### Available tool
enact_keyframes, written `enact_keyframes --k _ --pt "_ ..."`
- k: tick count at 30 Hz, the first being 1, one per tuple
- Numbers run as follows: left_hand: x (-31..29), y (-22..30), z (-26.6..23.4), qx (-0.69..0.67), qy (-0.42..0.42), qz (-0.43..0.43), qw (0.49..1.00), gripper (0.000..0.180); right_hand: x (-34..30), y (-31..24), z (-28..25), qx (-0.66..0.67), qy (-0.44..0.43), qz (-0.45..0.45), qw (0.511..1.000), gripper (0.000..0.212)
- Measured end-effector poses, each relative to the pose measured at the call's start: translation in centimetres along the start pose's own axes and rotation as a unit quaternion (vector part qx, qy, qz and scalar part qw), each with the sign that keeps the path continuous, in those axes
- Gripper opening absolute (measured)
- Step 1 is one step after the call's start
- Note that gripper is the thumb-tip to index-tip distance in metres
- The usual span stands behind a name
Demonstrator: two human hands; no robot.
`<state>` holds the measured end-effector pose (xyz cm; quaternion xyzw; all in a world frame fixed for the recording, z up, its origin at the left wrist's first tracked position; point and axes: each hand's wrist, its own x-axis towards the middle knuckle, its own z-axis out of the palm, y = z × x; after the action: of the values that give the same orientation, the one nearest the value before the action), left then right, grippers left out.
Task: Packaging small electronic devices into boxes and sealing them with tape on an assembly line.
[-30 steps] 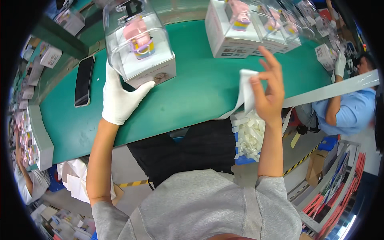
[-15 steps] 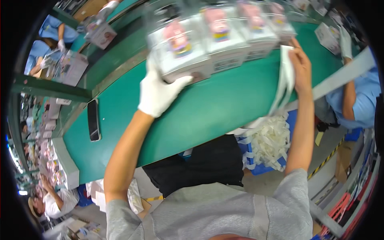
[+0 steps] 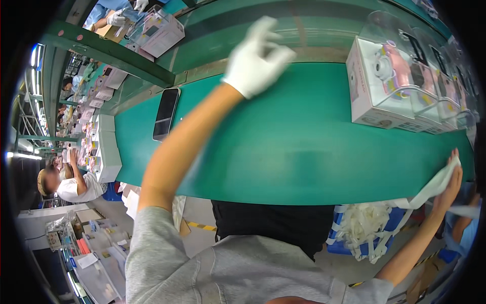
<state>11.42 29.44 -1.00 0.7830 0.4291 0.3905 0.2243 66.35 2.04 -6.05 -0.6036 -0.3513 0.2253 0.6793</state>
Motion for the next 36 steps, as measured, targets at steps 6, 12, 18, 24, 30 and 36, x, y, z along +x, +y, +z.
enact_keyframes --k 6,12,18,24,30,36 --pt "5.4 -15.4 -15.1 0.384 0.121 -0.250 0.881 0.080 -6.1 -3.1 6.0 -0.071 -0.068 -0.074 0.992 0.028" --pt "8.9 -21.4 -21.1 0.479 0.079 -0.309 0.818 0.086 -7.1 -0.8 7.4 -0.105 -0.139 -0.096 0.980 0.025" --pt "11.1 -24.8 -22.5 0.448 0.099 -0.260 0.850 0.078 -7.4 -1.1 7.3 -0.154 -0.134 -0.106 0.973 0.026" --pt "15.2 -29.0 -23.6 0.378 0.103 -0.302 0.869 0.060 -7.5 -1.4 7.7 -0.192 -0.122 -0.114 0.967 0.024" --pt "14.5 -26.4 -21.9 0.225 0.108 -0.283 0.926 0.044 -7.6 -1.3 7.4 -0.197 -0.124 -0.110 0.966 0.021" --pt "7.8 -17.2 -19.5 0.008 0.037 -0.154 0.987 0.018 -7.6 -1.7 9.1 -0.140 -0.099 -0.095 0.981 0.018"
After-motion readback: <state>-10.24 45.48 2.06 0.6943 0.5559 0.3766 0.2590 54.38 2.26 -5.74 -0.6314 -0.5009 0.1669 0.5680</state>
